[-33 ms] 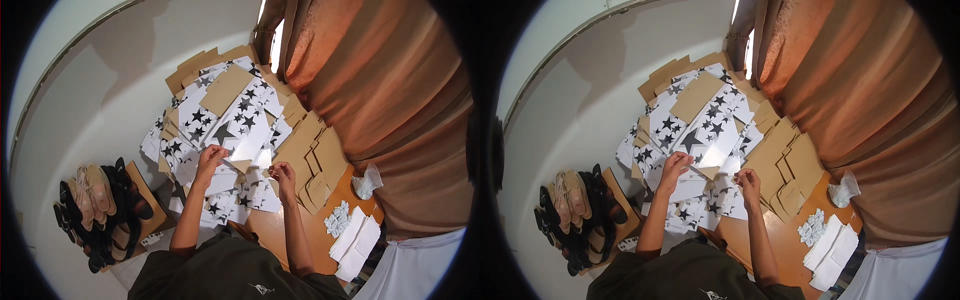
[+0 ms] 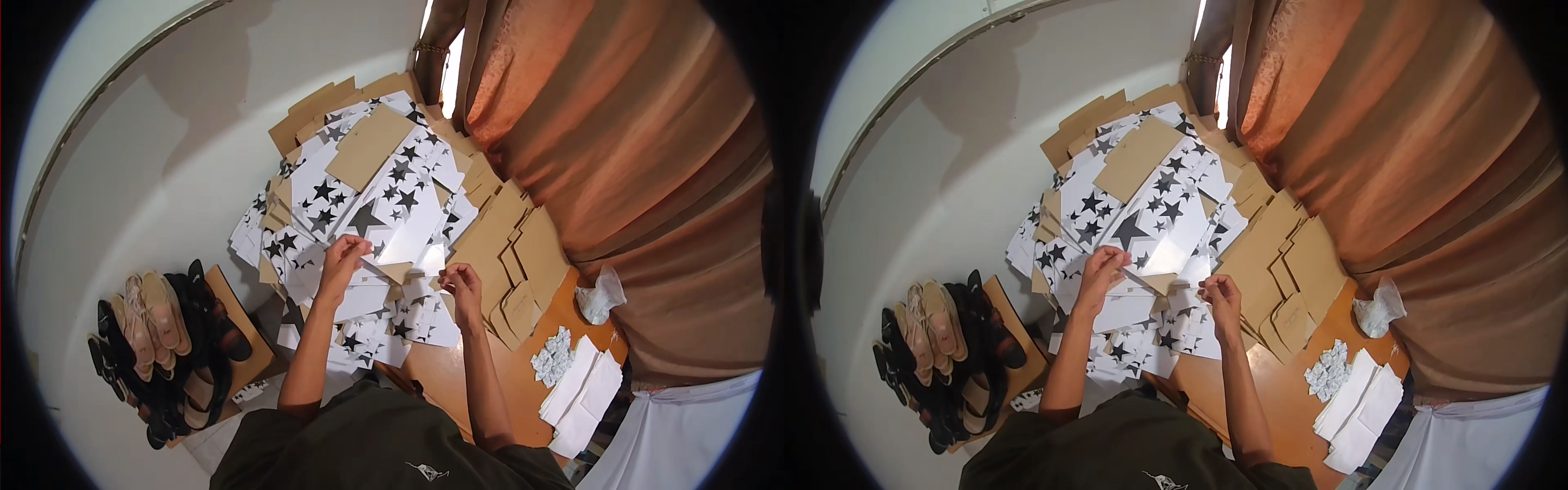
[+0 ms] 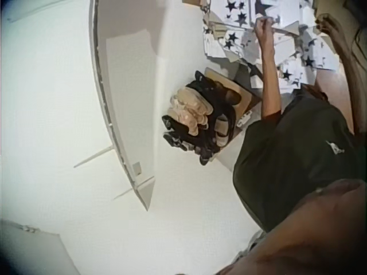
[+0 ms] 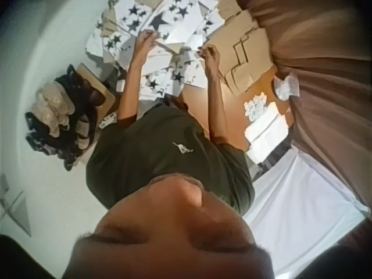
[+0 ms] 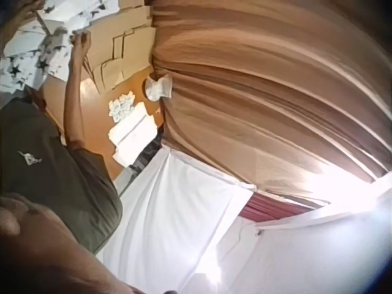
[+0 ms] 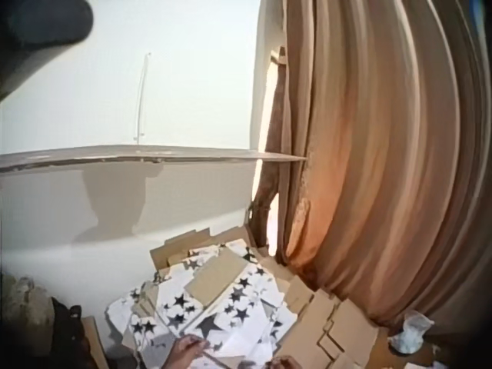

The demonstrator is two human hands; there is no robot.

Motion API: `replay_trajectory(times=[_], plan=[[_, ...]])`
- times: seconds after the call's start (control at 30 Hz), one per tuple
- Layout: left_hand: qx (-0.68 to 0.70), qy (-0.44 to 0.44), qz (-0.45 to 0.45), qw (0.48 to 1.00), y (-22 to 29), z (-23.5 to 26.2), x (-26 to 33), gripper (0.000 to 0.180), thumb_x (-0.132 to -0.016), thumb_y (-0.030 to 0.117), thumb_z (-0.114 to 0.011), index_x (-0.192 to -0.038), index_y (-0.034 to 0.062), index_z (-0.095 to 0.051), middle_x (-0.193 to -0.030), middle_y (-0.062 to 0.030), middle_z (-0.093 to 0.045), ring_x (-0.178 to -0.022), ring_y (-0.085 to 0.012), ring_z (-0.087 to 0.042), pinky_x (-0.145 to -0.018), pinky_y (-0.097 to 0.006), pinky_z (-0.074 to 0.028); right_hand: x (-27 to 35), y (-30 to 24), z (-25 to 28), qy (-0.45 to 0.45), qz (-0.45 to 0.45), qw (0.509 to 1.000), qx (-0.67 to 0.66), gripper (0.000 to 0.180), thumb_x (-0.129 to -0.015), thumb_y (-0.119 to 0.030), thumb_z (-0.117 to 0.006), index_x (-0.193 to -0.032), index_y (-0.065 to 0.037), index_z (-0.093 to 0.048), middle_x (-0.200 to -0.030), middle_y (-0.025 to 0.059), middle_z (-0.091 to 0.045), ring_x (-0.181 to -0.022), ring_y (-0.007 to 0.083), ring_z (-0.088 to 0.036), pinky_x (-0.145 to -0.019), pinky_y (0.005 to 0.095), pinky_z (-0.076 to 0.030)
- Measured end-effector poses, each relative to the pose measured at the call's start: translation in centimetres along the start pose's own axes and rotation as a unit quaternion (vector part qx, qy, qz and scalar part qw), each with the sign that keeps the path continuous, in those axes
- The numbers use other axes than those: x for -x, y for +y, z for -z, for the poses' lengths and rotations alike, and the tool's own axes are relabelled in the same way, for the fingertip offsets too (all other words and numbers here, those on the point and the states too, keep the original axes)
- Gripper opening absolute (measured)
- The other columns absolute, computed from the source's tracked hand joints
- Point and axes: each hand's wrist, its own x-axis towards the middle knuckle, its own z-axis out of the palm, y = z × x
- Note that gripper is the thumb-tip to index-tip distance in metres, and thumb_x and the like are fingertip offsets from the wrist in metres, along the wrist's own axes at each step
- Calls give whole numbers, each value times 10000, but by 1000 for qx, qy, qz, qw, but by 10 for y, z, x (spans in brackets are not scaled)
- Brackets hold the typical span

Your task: The user is seen folding and assembling cardboard shoe boxes with a star pattern printed on them.

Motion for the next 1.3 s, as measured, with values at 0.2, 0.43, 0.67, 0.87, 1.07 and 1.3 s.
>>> replay_trajectory(times=[0.2,0.43,0.67,0.87,1.07,1.3], plan=[[-180,93,-166,965,-2,28,-54,225,-944,152,-689,-1111,16,-626,-1038,-84,-682,-984,-219,-645,-887,-345,-500,-36,28,-31,9,-41,999,34,53,-989,-147,-627,-993,-95,-626,-979,47,-696,-828,132,-649,-790,307,-527],[-401,129,-224,879,-23,31,-87,450,-866,165,-731,-1269,17,-597,-1224,-186,-637,-1135,-397,-592,-977,-488,-478,-69,76,-34,53,-6,988,147,102,-960,-115,-652,-1029,-55,-607,-957,51,-655,-800,132,-633,-725,297,-520],[-354,102,-170,914,-51,36,-108,550,-813,-17,-751,-1337,-59,-589,-1168,-197,-681,-1024,-262,-696,-908,-342,-543,-74,95,-40,115,-21,981,156,567,-885,-96,-757,-1347,7,-444,-1005,92,-609,-764,148,-600,-662,286,-516],[-155,37,-137,978,-63,39,-106,516,-788,-98,-712,-1288,21,-667,-1086,-149,-688,-956,-220,-685,-882,-325,-532,-71,73,-35,53,-31,995,75,523,-873,-35,-765,-1336,17,-527,-1056,100,-676,-912,173,-654,-754,305,-547],[-157,70,-184,968,-42,21,-64,522,-805,-71,-717,-1297,95,-662,-1144,-132,-582,-988,-251,-636,-906,-360,-523,-40,41,-33,35,-30,999,-21,435,-892,13,-723,-1269,-65,-521,-1016,71,-690,-932,172,-667,-806,332,-562],[-35,-32,-179,983,-4,-1,-26,397,-948,27,-647,-1342,24,-604,-1317,-119,-594,-1184,-225,-611,-1023,-341,-475,-15,21,-11,-3,-30,995,-91,428,-910,75,-668,-1271,-56,-481,-1131,109,-715,-1034,194,-675,-908,349,-545]])
